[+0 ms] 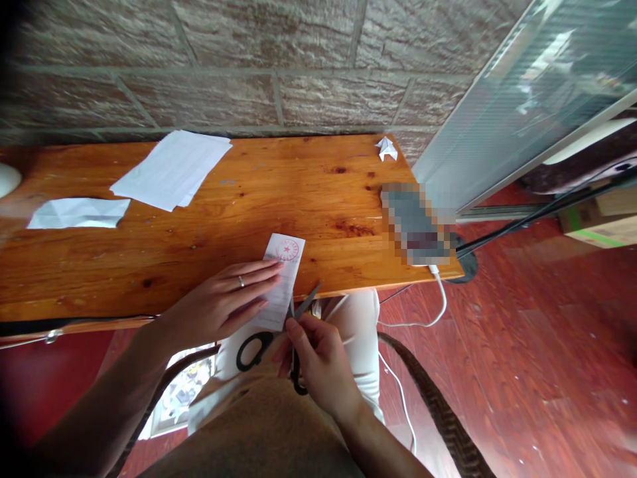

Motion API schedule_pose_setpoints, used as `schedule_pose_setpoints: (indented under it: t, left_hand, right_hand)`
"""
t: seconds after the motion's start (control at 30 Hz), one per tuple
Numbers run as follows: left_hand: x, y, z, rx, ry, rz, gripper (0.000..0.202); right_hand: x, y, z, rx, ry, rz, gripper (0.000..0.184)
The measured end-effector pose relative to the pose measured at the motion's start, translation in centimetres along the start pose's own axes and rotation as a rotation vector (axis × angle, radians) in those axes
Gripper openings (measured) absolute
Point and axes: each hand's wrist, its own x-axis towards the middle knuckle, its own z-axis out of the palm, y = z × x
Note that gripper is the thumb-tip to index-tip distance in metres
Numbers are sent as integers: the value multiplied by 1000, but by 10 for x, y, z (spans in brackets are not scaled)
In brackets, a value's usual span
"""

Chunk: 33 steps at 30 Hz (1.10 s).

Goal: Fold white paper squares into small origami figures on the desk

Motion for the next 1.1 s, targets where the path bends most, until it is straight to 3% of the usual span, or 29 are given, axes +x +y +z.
schedule_pose_setpoints:
  t: [0.33,0.57,0.83,1.1]
  left_hand:
    - [2,0,3,29,17,23,37]
    - [3,2,2,52,12,21,36]
    - [2,1,2,19,17,10,38]
    - [2,1,2,-31,27,23,39]
  right_hand:
    - [-4,-3,6,-17,127,-48,41]
    - [6,-4,-1,21,68,-28,40]
    - [10,-4,-2,32,100,-93,39]
    - [10,-9,-7,15,114,-60,38]
